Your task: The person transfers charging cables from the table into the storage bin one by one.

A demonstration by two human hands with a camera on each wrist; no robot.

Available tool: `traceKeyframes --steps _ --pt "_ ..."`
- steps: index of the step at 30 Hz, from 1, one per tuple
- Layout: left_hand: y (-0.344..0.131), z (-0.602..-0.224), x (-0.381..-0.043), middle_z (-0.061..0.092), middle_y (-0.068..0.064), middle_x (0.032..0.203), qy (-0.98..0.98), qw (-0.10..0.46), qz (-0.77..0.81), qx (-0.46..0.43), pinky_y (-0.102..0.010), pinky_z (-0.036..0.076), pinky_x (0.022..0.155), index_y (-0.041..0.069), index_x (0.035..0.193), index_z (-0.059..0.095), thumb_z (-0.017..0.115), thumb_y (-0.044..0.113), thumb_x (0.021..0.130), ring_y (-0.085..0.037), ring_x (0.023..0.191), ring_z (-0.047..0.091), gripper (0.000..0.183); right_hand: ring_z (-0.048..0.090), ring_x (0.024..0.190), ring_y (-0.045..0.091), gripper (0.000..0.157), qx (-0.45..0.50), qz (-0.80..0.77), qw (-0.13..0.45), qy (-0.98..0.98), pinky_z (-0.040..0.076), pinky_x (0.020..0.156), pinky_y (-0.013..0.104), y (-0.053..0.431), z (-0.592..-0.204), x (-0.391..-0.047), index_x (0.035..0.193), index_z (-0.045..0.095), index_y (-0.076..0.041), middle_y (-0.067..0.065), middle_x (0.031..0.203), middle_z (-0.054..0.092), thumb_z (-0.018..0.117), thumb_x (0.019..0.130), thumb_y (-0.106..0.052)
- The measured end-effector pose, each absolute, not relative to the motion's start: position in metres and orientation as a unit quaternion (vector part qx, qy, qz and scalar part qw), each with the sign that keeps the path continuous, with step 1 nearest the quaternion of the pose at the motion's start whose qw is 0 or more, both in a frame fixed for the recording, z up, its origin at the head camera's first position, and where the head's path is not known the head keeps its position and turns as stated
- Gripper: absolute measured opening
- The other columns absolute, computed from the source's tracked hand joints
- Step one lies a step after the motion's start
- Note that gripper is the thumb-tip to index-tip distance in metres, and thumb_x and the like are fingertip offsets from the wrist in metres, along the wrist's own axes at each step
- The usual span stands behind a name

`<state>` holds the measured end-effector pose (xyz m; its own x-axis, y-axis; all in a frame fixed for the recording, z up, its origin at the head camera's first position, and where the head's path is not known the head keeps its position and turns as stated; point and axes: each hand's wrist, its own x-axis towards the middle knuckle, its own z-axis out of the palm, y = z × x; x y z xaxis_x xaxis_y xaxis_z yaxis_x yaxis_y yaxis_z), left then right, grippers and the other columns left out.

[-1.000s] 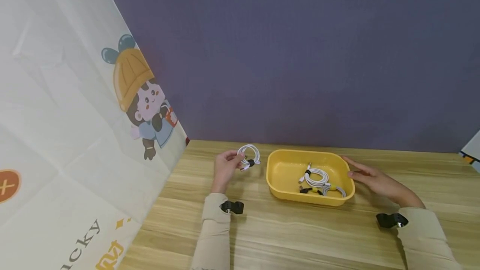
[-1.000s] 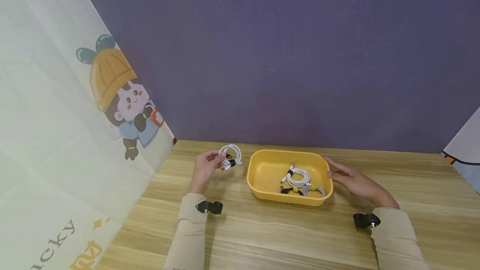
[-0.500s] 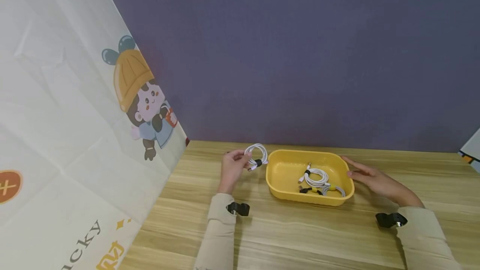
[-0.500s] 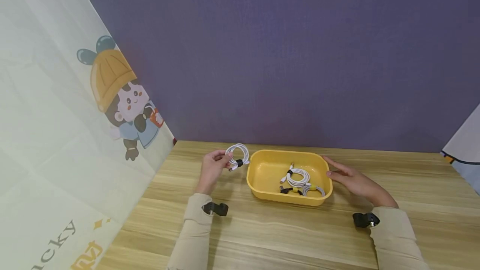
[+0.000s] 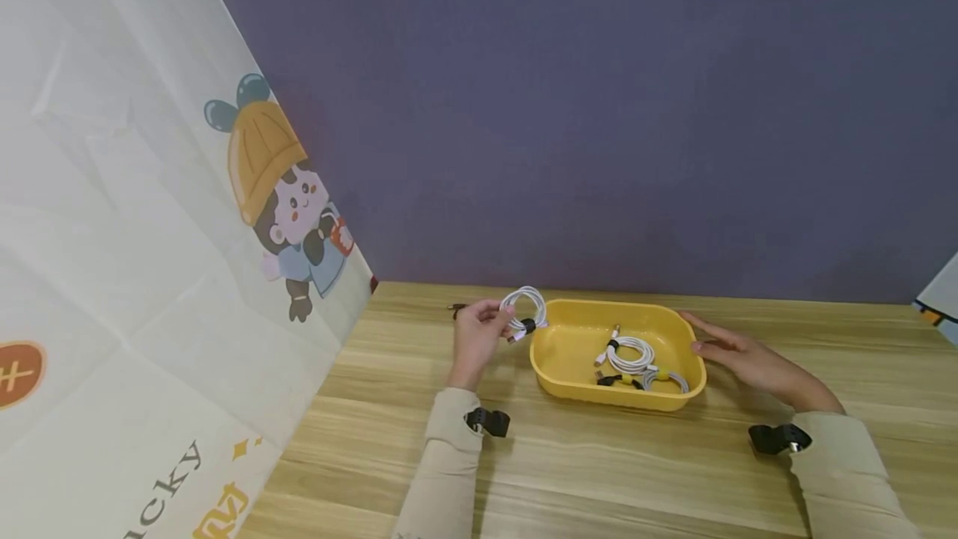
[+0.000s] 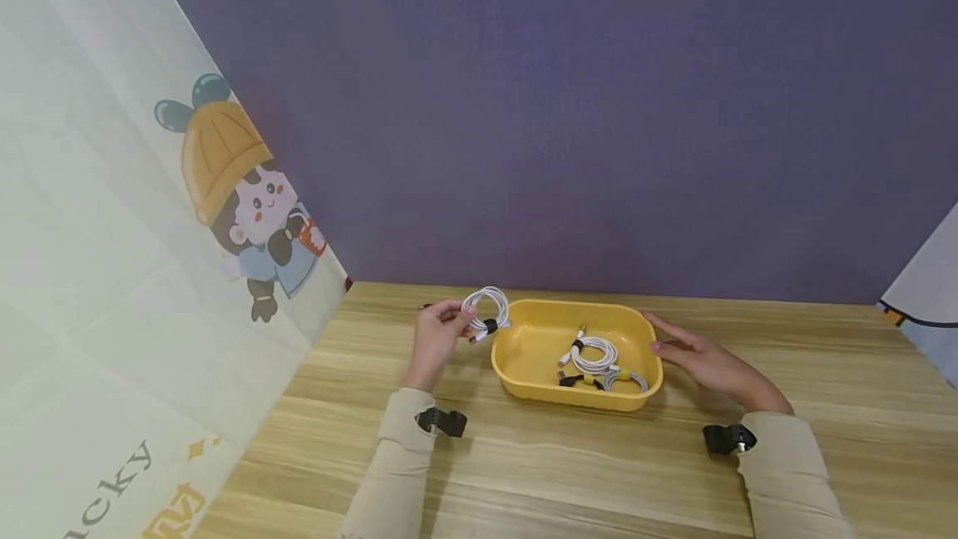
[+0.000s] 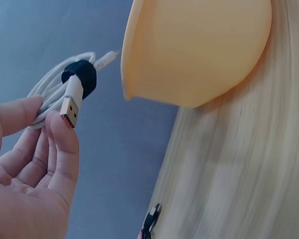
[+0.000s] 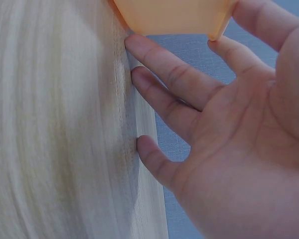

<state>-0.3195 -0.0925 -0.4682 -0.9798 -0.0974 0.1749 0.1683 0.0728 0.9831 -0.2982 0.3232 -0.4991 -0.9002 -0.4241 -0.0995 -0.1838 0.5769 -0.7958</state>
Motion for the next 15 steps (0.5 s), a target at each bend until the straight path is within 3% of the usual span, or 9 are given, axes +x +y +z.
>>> traceKeyframes --steps 6,15 --pt "-0.086 -0.47 -0.32 0.071 -0.019 0.087 -0.724 0.117 -0.68 -0.027 -0.027 0.062 0.06 -0.001 0.097 0.071 0.071 0.01 0.087 -0.012 0.062 0.064 0.015 0.031 0.137 0.05 0.063 -0.171 -0.428 0.143 0.876 0.039 0.101 0.068 0.322 -0.497 -0.297 0.155 0.008 -0.031 0.02 0.16 0.014 0.04 0.102 -0.043" --pt "-0.078 -0.468 -0.318 0.071 -0.018 0.087 -0.723 0.119 -0.68 -0.025 -0.028 0.062 0.061 0.0 0.096 0.071 0.072 0.012 0.086 -0.014 0.063 0.064 0.016 0.029 0.137 0.053 0.062 -0.159 -0.418 0.137 0.884 0.041 0.091 0.072 0.323 -0.498 -0.299 0.154 0.009 -0.037 0.019 0.16 0.016 0.042 0.102 -0.044"
